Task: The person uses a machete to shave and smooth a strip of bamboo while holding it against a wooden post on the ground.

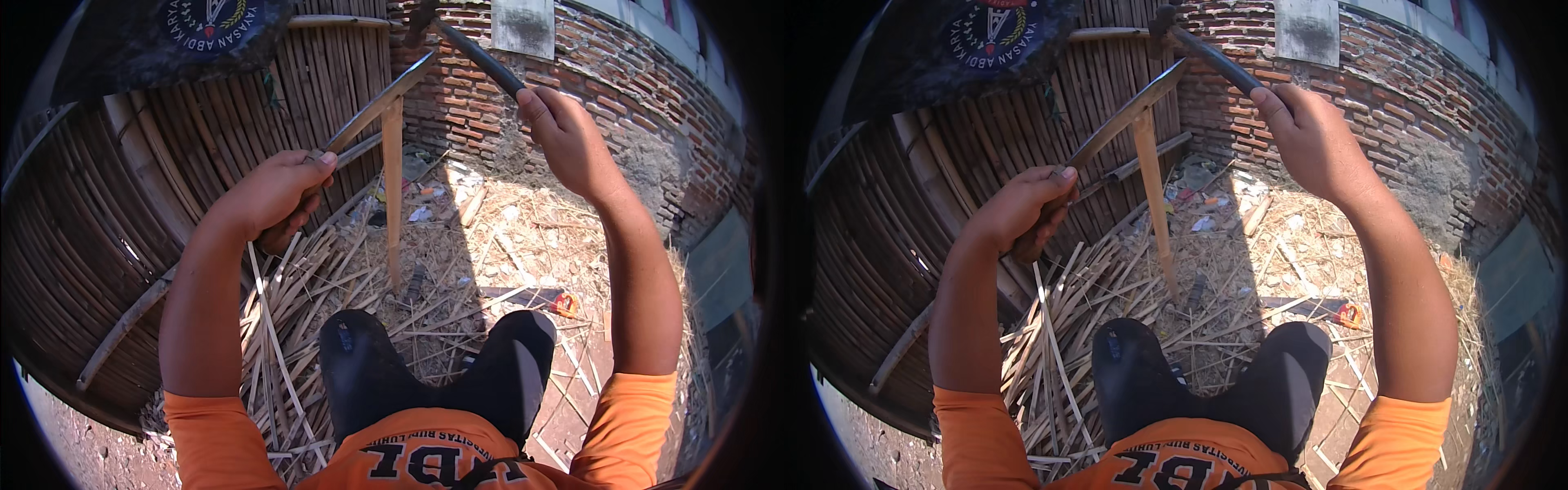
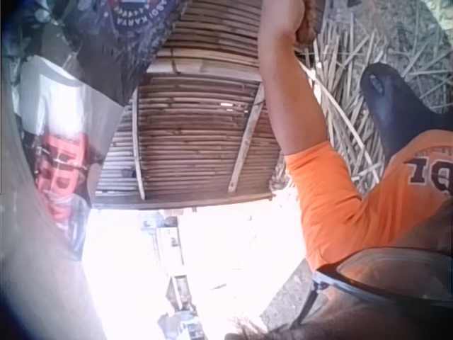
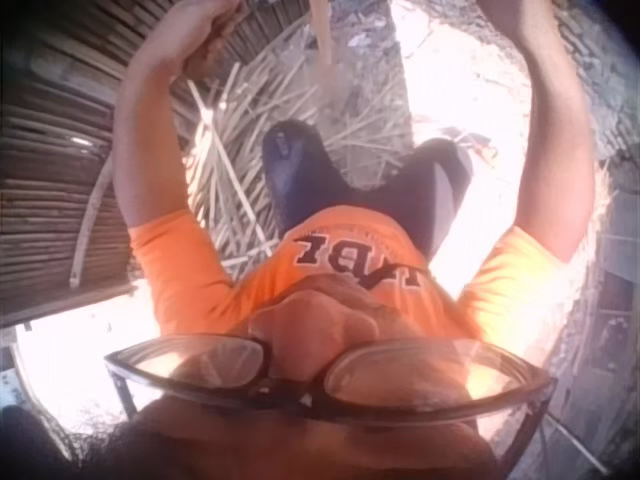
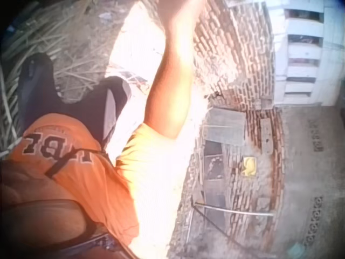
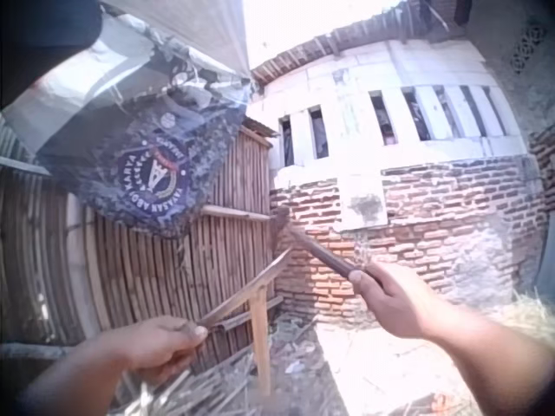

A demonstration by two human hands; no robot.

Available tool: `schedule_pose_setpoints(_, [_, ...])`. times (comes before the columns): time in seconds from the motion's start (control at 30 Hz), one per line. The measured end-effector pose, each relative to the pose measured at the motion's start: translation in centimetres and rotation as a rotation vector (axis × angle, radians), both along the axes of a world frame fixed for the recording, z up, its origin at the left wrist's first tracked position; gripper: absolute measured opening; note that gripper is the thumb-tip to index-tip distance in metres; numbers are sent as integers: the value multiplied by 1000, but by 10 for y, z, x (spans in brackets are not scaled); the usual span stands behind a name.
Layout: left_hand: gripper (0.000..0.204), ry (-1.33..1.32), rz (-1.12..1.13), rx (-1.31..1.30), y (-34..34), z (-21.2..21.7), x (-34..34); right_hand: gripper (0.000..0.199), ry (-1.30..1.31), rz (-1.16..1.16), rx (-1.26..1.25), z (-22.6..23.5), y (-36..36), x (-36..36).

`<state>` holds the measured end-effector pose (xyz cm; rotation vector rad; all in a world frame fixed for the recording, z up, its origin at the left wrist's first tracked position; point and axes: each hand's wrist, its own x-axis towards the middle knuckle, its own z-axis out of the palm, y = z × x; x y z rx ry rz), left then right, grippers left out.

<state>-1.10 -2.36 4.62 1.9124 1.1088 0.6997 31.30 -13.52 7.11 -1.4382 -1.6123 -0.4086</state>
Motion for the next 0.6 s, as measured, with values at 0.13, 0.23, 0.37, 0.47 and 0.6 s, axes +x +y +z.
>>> schedule_pose_setpoints(0.13, [42, 15, -7, 18, -3, -1, 5, 47, 112, 37, -55, 6, -9, -7])
schedule_pose_setpoints(0.23, [43, 34, -7, 18, -5, -2, 7, 45, 171, 93, -2, 6, -16, -10])
schedule_pose_setpoints(0.37, [43, 59, -37, 55, 1, -3, 7, 42, -30, -62, -112, -21, 3, -4])
schedule_pose_setpoints(0.47, [42, 51, 23, 4, -9, -1, 13, 45, 57, -42, -102, -15, -7, -2])
schedule_pose_setpoints(0.6, [42, 23, -36, 19, -3, -6, 15, 46, 150, 76, 72, -4, -11, 0])
